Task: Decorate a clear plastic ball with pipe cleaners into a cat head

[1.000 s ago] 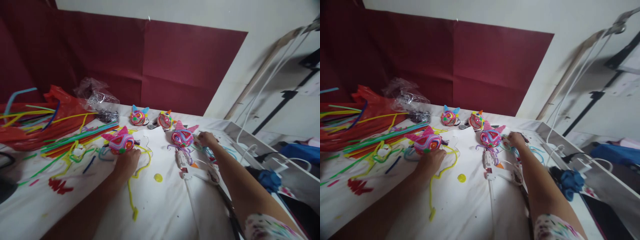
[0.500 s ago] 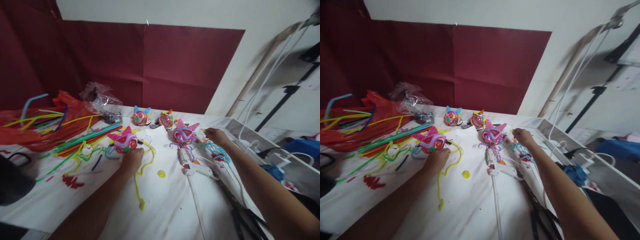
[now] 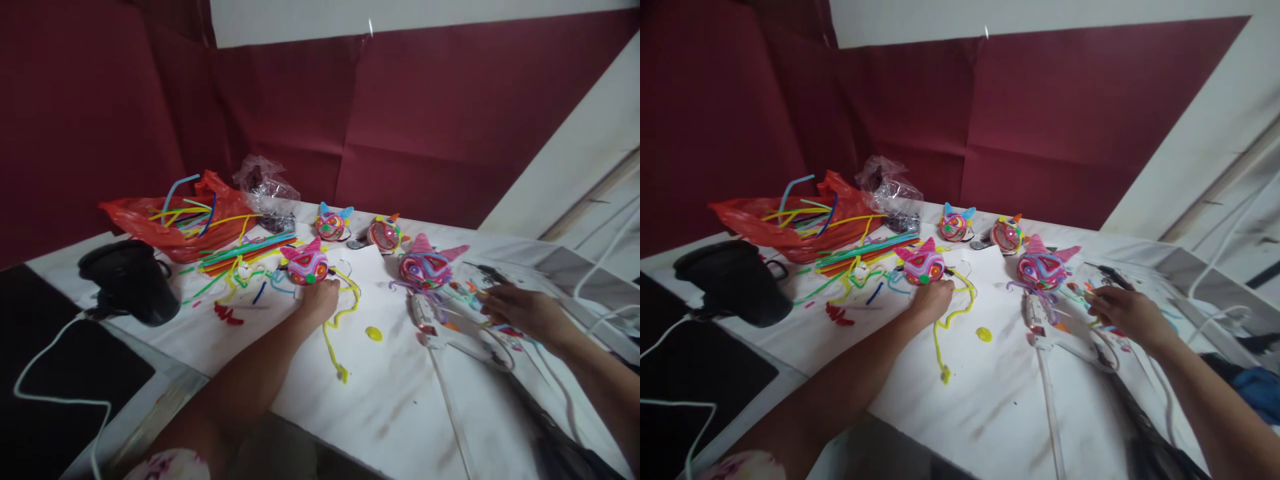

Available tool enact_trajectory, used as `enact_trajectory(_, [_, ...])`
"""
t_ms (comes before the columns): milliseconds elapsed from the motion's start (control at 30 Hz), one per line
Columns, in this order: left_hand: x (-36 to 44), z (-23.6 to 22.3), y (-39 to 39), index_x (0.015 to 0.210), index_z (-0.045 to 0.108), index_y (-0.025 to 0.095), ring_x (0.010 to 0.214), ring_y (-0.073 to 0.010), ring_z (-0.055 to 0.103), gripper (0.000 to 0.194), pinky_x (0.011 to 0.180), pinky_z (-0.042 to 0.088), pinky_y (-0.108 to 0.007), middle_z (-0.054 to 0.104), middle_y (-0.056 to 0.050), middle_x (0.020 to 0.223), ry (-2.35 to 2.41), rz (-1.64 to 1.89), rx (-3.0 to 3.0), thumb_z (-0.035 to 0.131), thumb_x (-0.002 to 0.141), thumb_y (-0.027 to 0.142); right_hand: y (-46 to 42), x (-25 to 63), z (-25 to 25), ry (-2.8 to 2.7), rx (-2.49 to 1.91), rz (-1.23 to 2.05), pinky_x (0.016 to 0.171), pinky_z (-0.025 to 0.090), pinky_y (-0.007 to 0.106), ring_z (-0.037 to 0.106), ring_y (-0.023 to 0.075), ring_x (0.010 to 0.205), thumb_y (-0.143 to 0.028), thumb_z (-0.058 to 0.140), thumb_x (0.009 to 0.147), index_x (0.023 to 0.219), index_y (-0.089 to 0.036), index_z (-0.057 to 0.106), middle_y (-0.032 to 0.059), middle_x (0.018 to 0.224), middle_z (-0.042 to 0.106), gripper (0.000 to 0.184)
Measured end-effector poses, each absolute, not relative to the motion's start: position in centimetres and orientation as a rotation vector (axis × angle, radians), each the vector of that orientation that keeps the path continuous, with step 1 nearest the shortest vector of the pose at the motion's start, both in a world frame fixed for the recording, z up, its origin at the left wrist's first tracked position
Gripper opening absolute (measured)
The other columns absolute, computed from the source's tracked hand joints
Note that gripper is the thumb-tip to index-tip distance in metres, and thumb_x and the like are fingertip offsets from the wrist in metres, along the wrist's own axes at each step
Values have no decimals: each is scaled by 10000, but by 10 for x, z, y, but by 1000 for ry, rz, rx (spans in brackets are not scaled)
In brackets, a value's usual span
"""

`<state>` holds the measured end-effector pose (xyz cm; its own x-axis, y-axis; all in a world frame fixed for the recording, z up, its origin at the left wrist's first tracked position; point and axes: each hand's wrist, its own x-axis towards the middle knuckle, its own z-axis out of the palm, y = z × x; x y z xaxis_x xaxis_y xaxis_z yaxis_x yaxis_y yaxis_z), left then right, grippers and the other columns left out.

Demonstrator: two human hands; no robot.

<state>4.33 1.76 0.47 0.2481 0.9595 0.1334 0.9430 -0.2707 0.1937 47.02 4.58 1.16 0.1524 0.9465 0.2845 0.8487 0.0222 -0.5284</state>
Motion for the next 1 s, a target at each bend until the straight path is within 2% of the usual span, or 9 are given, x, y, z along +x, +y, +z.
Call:
enact_trajectory(100, [44,4,16,1113,763,145,1001,-286,771,349,696,510,-400,786,-255,1027,1853,369,2404,444,1002,56,25,451,15,-1784,-1917,431,490,495,428,617,255,464,-964,564,578,541,-356,639,117,568,694,613])
enact_trajectory(167, [44,3,16,1126,754,146,996,-267,764,308,742,544,-388,785,-229,1033,1863,371,2386,471,1021,89,13,441,15,-1832,-1898,372,498,470,440,580,258,444,-948,566,572,489,-357,577,101,515,645,597])
enact_trajectory(267, [44,3,18,1151,725,184,987,-215,737,195,849,601,-378,766,-130,1108,1889,361,2342,585,1037,259,-1,434,12,-1823,-1864,313,508,454,440,565,268,439,-909,587,582,524,-377,576,85,494,625,536])
enact_trajectory(367, [42,4,20,1147,711,207,994,-193,717,224,892,611,-382,738,-84,1151,1898,380,2296,638,1017,374,-10,432,12,-1772,-1898,249,527,452,434,592,280,462,-832,599,636,610,-391,632,77,506,644,443])
enact_trajectory(433, [41,6,21,1143,708,161,993,-206,720,229,887,600,-391,746,-105,1130,1877,424,2281,620,1025,336,-14,429,16,-1788,-1885,178,572,470,425,639,288,524,-733,603,688,631,-363,634,75,545,673,376])
enact_trajectory(533, [39,10,23,1116,727,139,1042,-235,731,276,856,529,-347,775,-188,1130,1826,535,2268,459,1052,157,-17,422,25,-1828,-1862,124,624,488,392,691,292,602,-547,605,739,765,-312,678,66,599,706,248])
enact_trajectory(633, [38,11,27,1124,720,156,1061,-236,723,277,847,491,-324,786,-182,1153,1758,636,2262,456,1043,171,-14,417,32,-1826,-1913,111,638,481,341,702,259,614,-396,605,771,885,-245,720,50,621,719,221])
enact_trajectory(833, [36,10,33,1020,723,155,953,-228,710,221,823,472,-321,810,-143,1064,1647,744,2207,507,979,140,-8,417,30,-1855,-1951,154,613,437,285,677,211,613,-282,613,801,752,-196,703,49,637,725,134])
enact_trajectory(1000, [36,10,38,942,713,151,845,-207,697,202,766,480,-306,810,-109,908,1536,813,2109,521,918,93,-10,419,24,-1877,-1955,211,624,449,260,691,196,644,-235,575,848,755,-197,696,55,721,767,158])
